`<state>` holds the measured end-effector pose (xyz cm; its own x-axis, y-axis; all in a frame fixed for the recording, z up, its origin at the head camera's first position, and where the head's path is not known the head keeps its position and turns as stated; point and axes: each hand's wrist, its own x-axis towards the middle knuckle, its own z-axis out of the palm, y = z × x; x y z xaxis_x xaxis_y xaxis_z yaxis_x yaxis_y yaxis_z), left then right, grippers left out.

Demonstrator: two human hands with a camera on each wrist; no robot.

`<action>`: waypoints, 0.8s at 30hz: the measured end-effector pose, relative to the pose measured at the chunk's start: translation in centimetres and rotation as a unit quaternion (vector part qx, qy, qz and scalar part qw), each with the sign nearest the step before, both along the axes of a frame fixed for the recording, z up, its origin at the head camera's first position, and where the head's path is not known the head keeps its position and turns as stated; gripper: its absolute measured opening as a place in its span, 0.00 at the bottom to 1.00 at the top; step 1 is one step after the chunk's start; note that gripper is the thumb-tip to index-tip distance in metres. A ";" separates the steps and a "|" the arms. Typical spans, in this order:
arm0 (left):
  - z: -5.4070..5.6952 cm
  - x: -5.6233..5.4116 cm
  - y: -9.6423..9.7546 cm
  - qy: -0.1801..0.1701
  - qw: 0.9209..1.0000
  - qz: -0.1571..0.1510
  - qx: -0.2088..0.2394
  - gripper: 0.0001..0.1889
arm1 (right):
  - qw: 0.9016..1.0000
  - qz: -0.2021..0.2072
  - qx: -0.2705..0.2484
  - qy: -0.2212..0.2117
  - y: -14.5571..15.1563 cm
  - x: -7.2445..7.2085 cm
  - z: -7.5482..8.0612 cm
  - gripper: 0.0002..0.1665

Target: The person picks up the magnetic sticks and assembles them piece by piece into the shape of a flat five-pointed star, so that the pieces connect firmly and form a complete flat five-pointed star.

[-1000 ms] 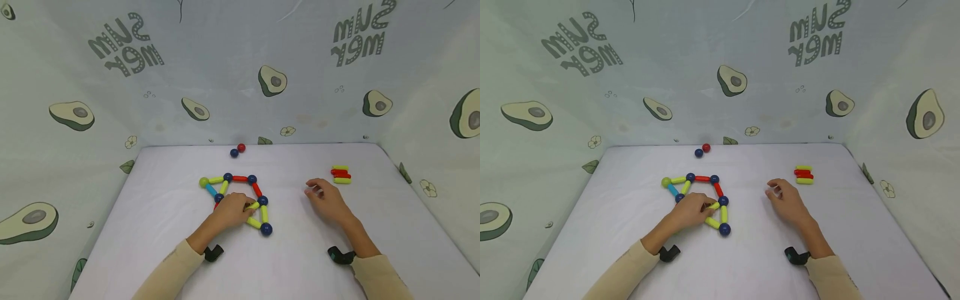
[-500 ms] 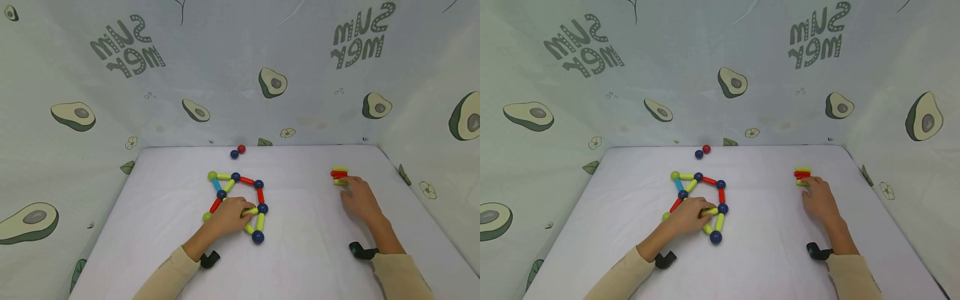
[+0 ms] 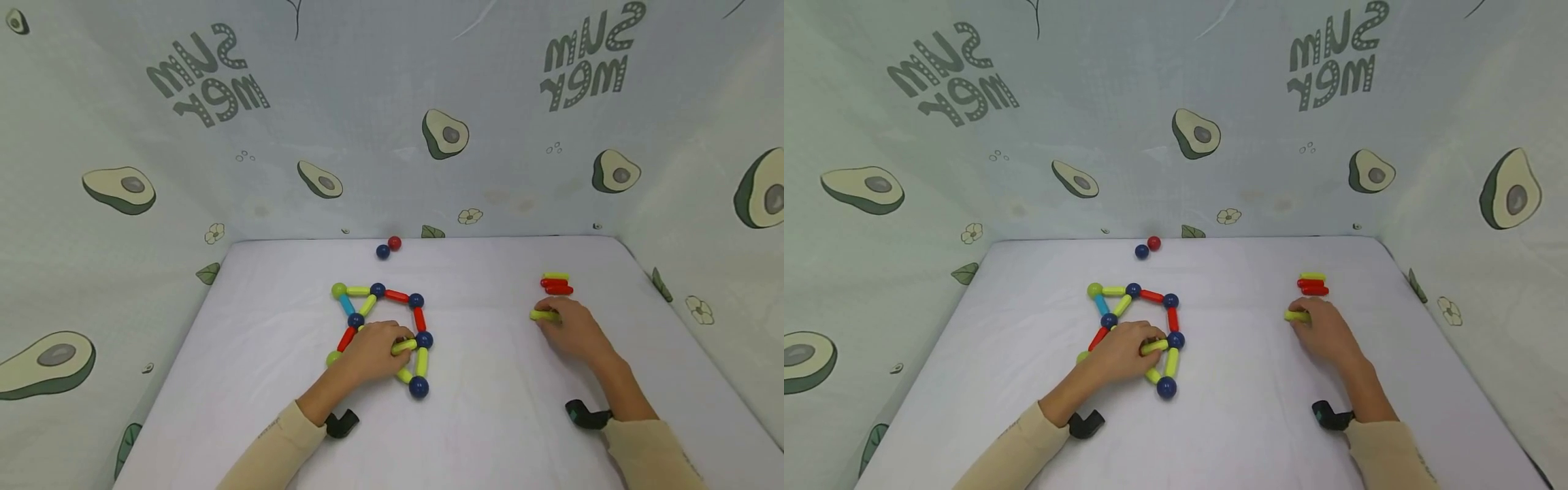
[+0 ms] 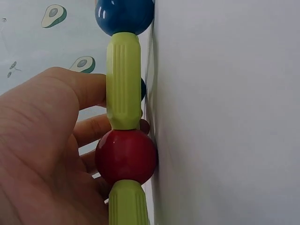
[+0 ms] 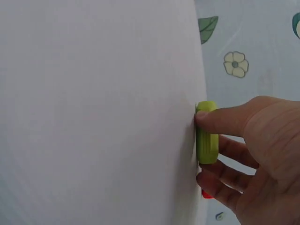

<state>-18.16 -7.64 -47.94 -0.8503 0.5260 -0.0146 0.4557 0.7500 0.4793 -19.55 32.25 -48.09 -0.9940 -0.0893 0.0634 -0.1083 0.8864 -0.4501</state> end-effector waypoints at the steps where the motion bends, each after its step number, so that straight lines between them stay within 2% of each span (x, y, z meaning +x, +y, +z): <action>1: 0.0 0.0 -0.1 0.002 1.000 -0.001 -0.002 0.15 | 1.000 0.008 -0.007 -0.005 -0.6 0.1 0.0 0.18; 9: 0.0 -0.2 -0.6 0.012 1.000 -0.015 -0.014 0.14 | 0.995 0.085 -0.051 0.001 -5.3 0.6 -0.2 0.15; 18: 0.0 -0.4 -0.7 0.009 0.998 -0.045 -0.034 0.12 | 0.988 0.136 -0.067 -0.011 -10.9 1.2 -0.2 0.15; 24: -0.7 -0.8 -0.9 0.014 0.998 -0.056 -0.031 0.10 | 0.981 0.174 -0.078 -0.015 -13.7 1.6 -0.1 0.15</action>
